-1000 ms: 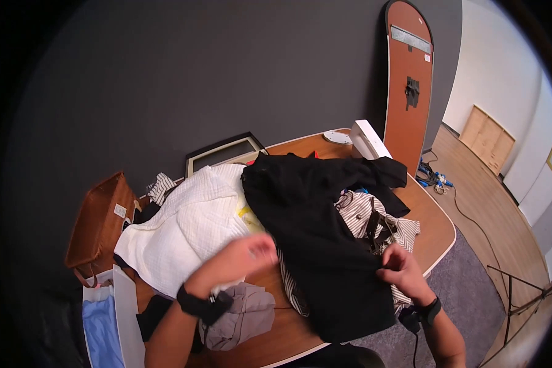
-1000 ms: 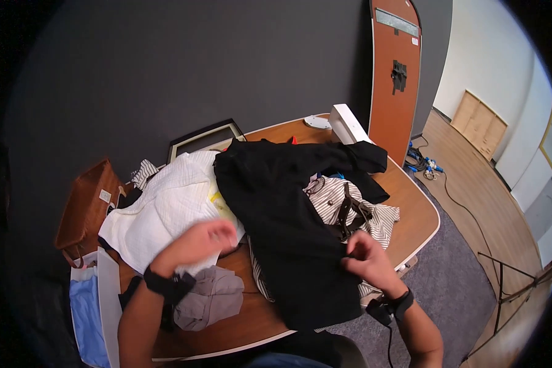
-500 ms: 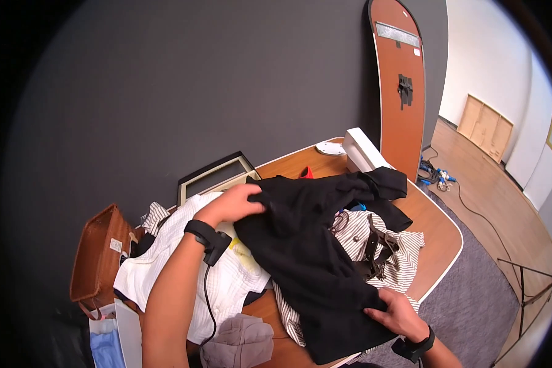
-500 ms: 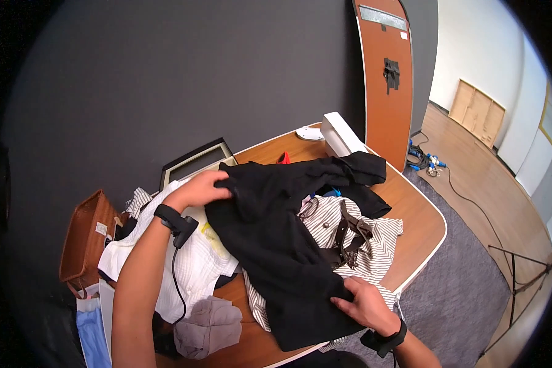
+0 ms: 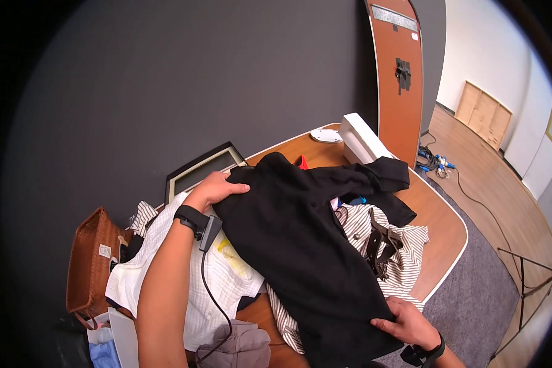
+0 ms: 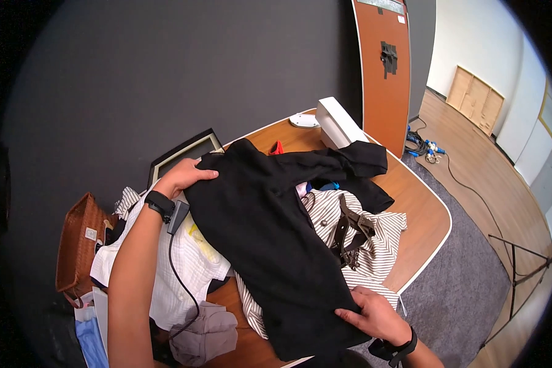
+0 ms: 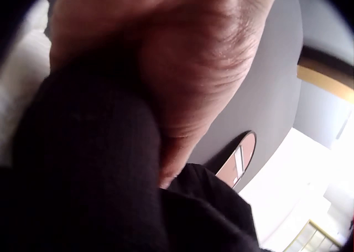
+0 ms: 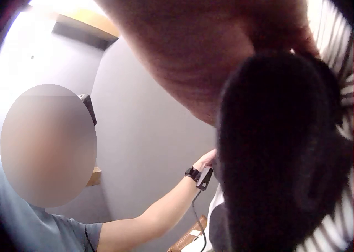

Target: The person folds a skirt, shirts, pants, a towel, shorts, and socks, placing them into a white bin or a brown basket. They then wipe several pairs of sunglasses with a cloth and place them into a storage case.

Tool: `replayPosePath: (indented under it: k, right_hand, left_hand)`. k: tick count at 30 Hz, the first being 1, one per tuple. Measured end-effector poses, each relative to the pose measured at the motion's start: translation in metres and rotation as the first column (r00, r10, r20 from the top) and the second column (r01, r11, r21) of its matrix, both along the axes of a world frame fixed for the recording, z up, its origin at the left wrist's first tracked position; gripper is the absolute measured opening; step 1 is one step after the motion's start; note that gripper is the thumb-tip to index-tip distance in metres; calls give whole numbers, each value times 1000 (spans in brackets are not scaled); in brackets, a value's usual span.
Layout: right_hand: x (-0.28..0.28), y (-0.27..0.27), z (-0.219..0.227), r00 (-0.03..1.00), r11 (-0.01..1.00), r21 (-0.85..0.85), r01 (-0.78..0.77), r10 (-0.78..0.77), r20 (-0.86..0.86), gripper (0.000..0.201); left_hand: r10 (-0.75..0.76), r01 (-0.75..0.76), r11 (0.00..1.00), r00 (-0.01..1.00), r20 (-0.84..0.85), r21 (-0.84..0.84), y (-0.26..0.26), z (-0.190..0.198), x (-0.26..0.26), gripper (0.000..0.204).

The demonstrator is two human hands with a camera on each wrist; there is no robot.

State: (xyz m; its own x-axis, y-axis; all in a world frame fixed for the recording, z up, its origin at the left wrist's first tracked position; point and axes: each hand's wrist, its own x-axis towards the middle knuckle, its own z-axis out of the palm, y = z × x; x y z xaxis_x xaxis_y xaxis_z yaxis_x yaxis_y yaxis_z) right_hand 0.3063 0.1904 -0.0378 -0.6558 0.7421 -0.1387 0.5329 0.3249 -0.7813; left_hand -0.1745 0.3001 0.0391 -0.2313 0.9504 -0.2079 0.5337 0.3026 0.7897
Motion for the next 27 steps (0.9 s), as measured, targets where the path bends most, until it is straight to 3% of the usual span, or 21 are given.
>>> replayPosePath:
  k: [2,3,4,5,6,7,9,11,13,15,17,19,20,21,23,24,27]
  right_hand:
    - [1,-1,1,998,996,85,-32,27,55,38]
    - [1,-4,3,995,999,-26,48,-50,-84,37]
    - [0,-7,5,967,983,-144,112,-141,-211,35]
    - [0,-11,8,968,984,-143,111,-139,-208,35]
    - [-1,-15,13,924,961,-244,127,-204,-323,34]
    - [-1,-18,19,862,931,-343,128,-275,-425,34]
    - [4,-20,34,812,888,-451,91,-329,-483,40]
    - [8,-24,54,741,843,-533,75,-404,-537,45]
    - [11,-25,63,730,824,-566,35,-408,-548,48]
    - [14,-26,59,757,732,-679,-52,-415,-505,49]
    - [0,-27,60,811,709,-695,-119,-335,-481,48]
    - [-19,-22,35,948,763,-624,-166,-50,-313,50]
    - [-27,-18,19,968,785,-577,-225,113,-224,49]
    - [-37,-22,13,966,777,-583,-239,129,-224,49]
    - [-59,-33,5,935,933,-165,-319,338,104,42]
    - [-63,-34,-4,912,931,-62,-359,364,190,42]
    - [-68,-40,4,880,908,-5,-418,407,246,44]
  left_hand:
    - [24,-29,999,990,136,34,-1,9,1,35]
    - [24,-29,999,990,139,33,-3,11,1,35]
    - [28,-66,987,969,245,150,-7,12,2,35]
    - [19,-116,959,937,348,260,-11,14,3,35]
    - [1,-128,945,921,390,300,-15,18,2,38]
    - [-2,-129,943,920,391,307,-21,26,2,38]
    - [78,-224,885,935,345,408,-37,44,-1,34]
    - [60,-217,855,944,325,471,-61,71,-4,32]
    - [77,-209,845,958,275,493,-95,99,-9,30]
    - [166,-180,850,983,73,494,-134,117,-23,29]
    - [203,-169,896,978,-40,412,-184,126,-28,28]
    - [199,-121,903,968,-151,412,-235,104,-39,30]
    - [254,-173,919,947,-197,354,-261,87,-44,31]
    - [303,-226,928,921,-244,297,-286,66,-51,32]
    - [305,-211,952,741,-598,224,-323,10,-72,33]
    - [313,-239,949,762,-566,203,-336,-7,-70,34]
    - [364,-276,927,825,-433,254,-353,-43,-73,38]
